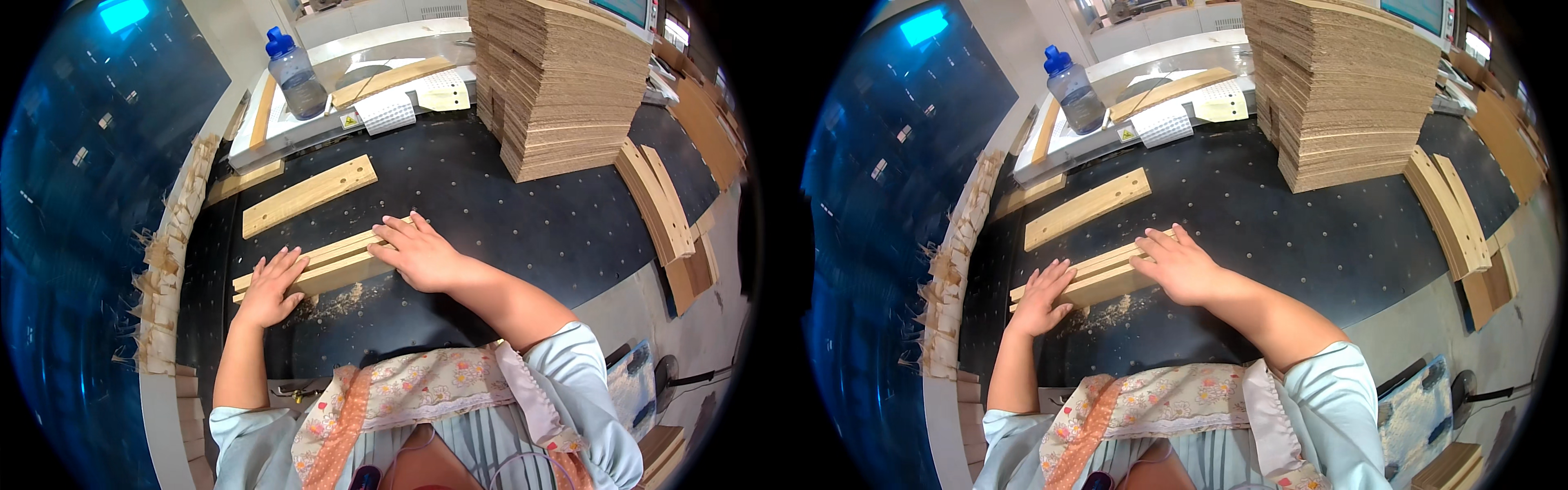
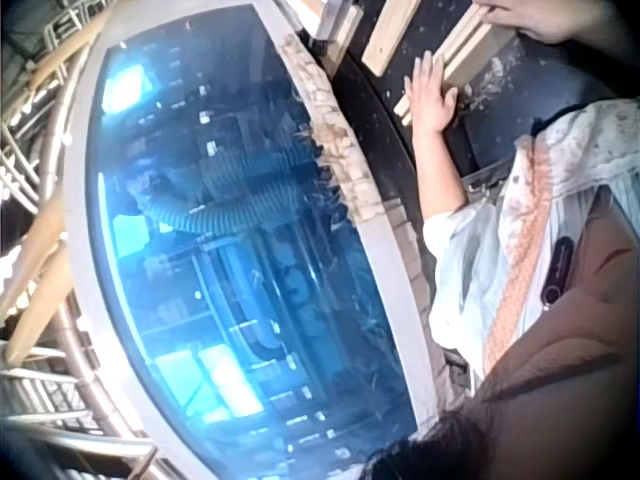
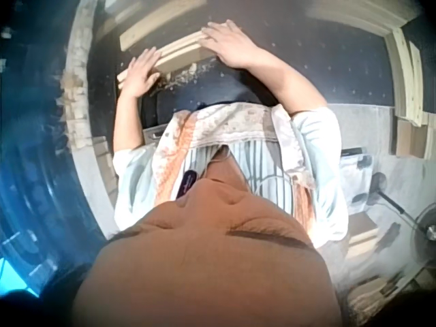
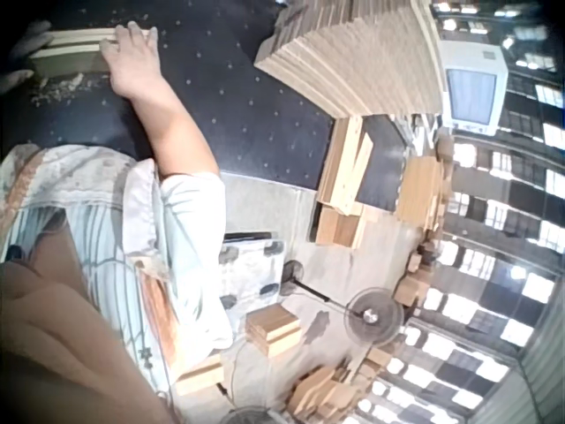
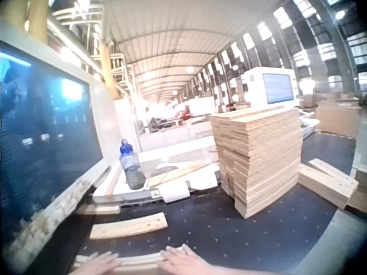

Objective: The person handles wooden boards, turning them over by hand to check all sides and ends, then stacks them onto a pile on the workbench.

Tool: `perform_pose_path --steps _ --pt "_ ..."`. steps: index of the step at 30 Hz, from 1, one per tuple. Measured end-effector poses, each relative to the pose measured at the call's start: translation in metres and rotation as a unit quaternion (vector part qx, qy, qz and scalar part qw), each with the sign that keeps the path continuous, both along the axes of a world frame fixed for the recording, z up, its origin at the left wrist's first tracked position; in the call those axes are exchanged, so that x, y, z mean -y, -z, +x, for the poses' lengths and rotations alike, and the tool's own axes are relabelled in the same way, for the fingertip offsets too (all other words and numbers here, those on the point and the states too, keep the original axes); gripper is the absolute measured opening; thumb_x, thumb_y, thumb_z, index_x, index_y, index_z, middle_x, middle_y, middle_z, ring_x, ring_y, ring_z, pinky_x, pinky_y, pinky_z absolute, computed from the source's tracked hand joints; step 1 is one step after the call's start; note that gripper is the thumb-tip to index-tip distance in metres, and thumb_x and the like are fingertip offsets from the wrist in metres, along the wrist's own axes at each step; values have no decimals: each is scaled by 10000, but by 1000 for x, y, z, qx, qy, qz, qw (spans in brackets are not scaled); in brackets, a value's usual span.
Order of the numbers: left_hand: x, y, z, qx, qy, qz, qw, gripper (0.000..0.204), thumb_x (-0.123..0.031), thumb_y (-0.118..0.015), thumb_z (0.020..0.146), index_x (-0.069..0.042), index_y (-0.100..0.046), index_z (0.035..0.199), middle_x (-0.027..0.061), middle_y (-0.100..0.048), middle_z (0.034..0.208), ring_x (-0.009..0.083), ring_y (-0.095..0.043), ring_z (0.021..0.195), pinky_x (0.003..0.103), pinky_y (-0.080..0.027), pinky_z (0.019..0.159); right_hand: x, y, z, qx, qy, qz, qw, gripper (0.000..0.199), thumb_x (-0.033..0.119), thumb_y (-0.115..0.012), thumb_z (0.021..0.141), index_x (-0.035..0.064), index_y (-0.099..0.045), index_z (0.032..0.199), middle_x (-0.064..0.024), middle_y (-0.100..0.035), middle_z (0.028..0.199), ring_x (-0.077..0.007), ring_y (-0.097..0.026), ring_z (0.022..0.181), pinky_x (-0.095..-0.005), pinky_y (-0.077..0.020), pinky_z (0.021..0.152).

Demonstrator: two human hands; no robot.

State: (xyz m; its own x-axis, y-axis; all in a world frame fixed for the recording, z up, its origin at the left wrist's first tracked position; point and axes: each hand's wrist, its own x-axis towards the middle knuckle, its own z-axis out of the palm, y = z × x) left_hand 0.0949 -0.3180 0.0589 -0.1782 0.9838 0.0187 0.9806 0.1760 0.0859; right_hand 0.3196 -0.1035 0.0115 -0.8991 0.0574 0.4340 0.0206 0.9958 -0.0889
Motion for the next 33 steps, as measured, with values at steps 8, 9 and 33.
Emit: perform_pose_path --steps 8,9,33 --pt "0 -2 -1 1 1 -24 1000 718 -169 -685 732 -229 -372 1375 25 -285 1474 246 -241 1368 511 -168 1102 3 -24 -10 31 -33 8 999 257 75 -561 745 116 -595 996 -101 -504 1086 -283 -405 1196 -640 -252 1014" --pt "1 -3 -1 7 1 -22 1000 712 -161 -686 730 -227 -380 1370 25 -288 1473 245 -239 1369 509 -165 1103 1 -27 -13 47 -32 0 998 244 77 -567 741 117 -610 978 -95 -507 1079 -280 -408 1188 -647 -242 1017" --pt "3 -28 -39 -25 82 6 996 265 -207 -789 565 -71 -651 746 80 -568 866 330 -490 1012 433 -401 870 -27 -74 -59 118 -97 16 988 172 122 -592 640 135 -693 779 -42 -633 841 -251 -529 957 -393 -413 799"
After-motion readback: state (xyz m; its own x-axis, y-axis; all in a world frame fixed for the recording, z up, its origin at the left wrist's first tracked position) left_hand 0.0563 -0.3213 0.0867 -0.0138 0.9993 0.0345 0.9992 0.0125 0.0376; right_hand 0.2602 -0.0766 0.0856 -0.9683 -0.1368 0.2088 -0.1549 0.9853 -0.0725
